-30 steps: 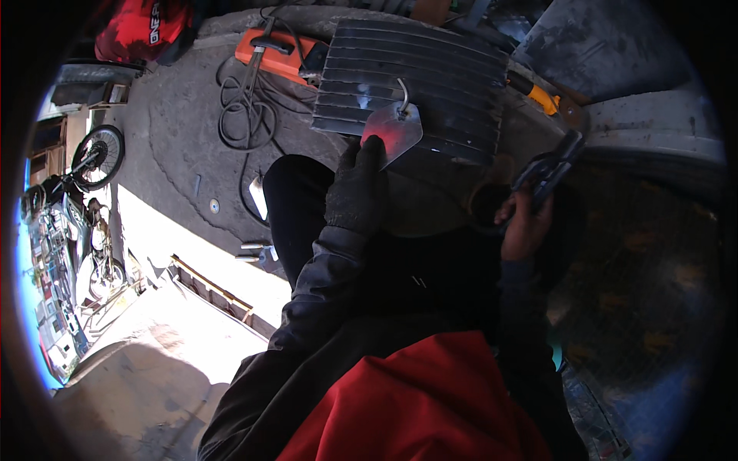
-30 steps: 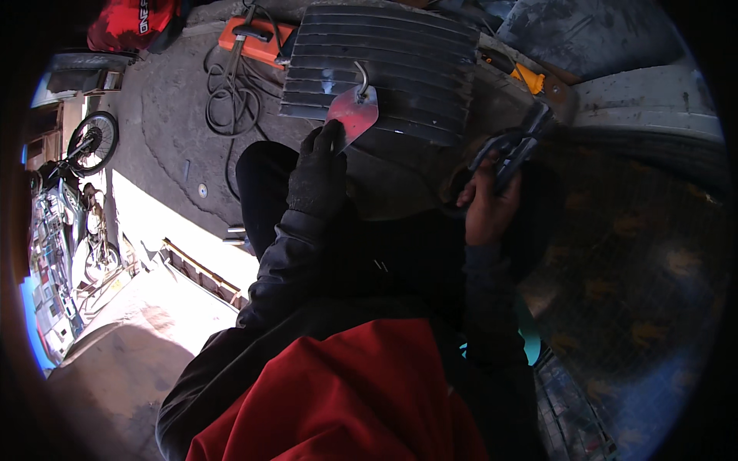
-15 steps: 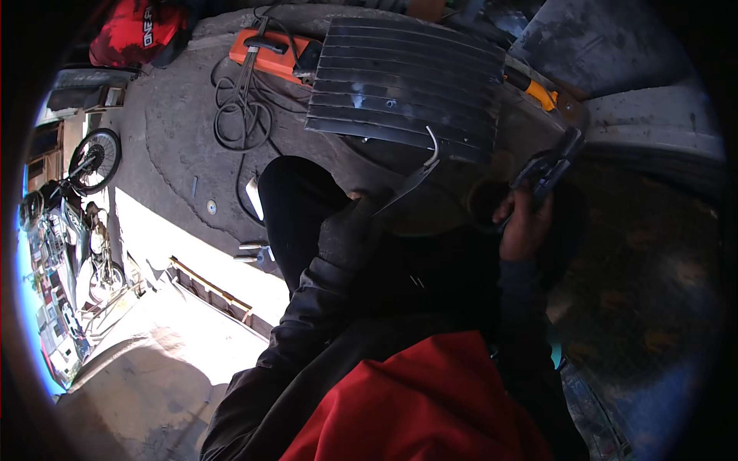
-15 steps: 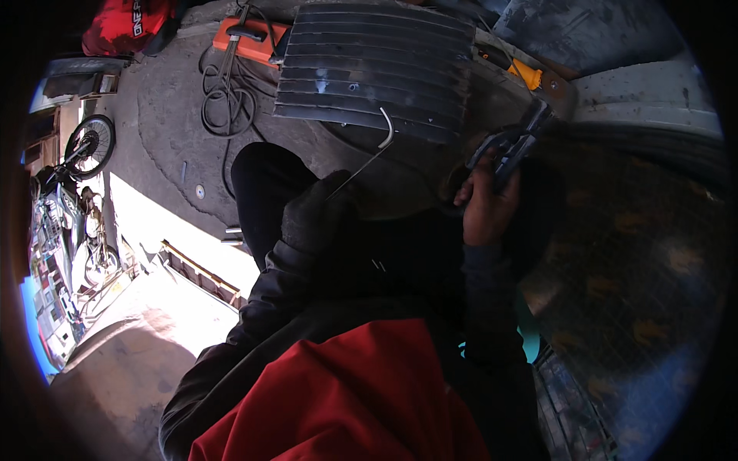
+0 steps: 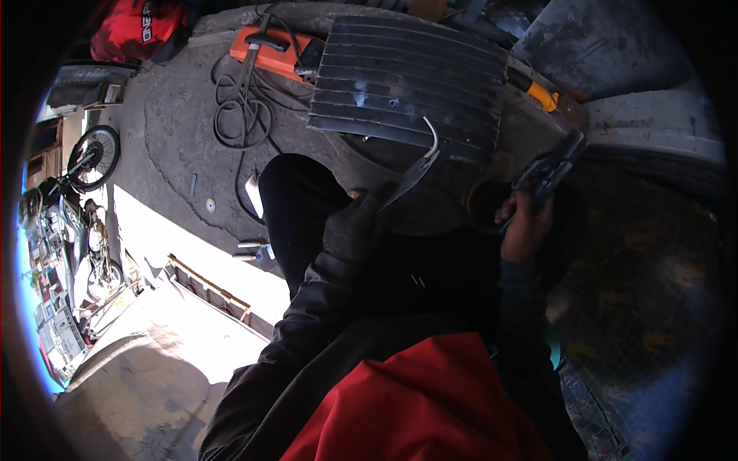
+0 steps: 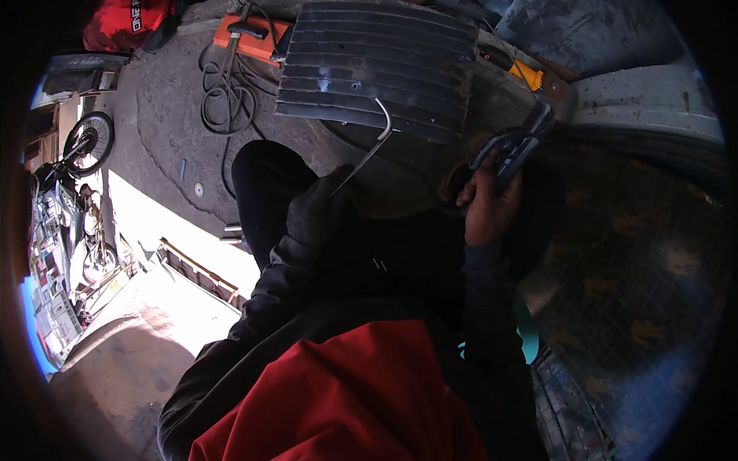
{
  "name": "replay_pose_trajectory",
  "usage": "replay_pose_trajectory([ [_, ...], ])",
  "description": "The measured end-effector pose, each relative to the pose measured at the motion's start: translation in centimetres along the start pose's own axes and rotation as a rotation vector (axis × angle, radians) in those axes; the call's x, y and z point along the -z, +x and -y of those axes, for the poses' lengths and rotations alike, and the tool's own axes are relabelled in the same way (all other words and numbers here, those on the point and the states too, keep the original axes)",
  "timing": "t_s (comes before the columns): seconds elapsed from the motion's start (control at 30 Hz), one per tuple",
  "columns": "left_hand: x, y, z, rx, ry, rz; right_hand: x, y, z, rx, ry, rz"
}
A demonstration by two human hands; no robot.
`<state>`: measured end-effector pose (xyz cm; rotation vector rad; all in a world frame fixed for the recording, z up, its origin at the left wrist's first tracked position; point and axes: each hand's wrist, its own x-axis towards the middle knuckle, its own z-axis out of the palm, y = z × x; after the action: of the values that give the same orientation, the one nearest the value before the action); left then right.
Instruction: Welding a small triangular metal plate onto a larger metal base.
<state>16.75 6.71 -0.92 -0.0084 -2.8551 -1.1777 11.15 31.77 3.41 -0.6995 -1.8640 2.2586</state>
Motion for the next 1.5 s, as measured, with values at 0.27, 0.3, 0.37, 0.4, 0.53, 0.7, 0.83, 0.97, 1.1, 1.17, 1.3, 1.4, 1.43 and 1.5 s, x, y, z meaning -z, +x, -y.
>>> replay_pose_trajectory([
  [0.27,-0.3,0.5,0.6,0.074,0.085,0.130,0.0,-0.1,0.3,-0.025,-0.024,0.014],
  [0.3,-0.2,0.3,0.5,0.046,0.042,0.089,0.0,0.0,0.3,-0.022,-0.007,0.013],
  [0.37,0.0,0.1,0.1,0.020,-0.001,0.052,0.0,-0.1,0.1,-0.025,-0.015,0.004],
  [0.4,0.1,0.1,-0.1,0.030,-0.011,0.060,0.1,0.0,0.0,-0.023,0.002,0.003],
  [0.53,0.5,0.8,0.2,0.194,0.067,0.292,0.2,0.1,-0.1,-0.001,-0.010,0.022],
  [0.7,0.2,0.5,0.6,0.211,0.024,0.277,0.0,0.0,0.0,-0.006,-0.025,0.026],
  [0.83,0.4,0.7,0.5,0.205,-0.051,0.195,-0.1,-0.1,0.1,-0.016,-0.023,0.017],
  [0.97,1.0,1.4,-0.1,0.436,-0.577,0.154,-0.1,-0.1,0.1,-0.016,-0.036,0.009],
  [1.1,0.8,1.6,-0.9,0.547,-0.722,0.109,-0.2,0.0,0.0,0.002,-0.055,0.020],
  [1.17,1.2,1.7,-1.1,0.560,-0.734,0.055,-0.2,0.0,-0.1,0.007,-0.068,0.023],
  [1.3,2.7,1.4,-2.1,0.718,-1.048,0.479,0.2,0.0,-0.3,0.016,-0.058,0.050],
  [1.4,2.6,0.8,-4.5,0.713,-1.143,0.385,0.3,0.1,-0.5,0.012,-0.069,0.050],
  [1.43,2.0,0.8,-5.3,0.738,-1.353,0.224,0.4,0.1,-0.5,0.012,-0.068,0.051],
  [1.5,0.8,1.6,-5.9,0.689,-1.361,0.121,0.3,0.1,-0.5,0.038,-0.073,0.061],
])
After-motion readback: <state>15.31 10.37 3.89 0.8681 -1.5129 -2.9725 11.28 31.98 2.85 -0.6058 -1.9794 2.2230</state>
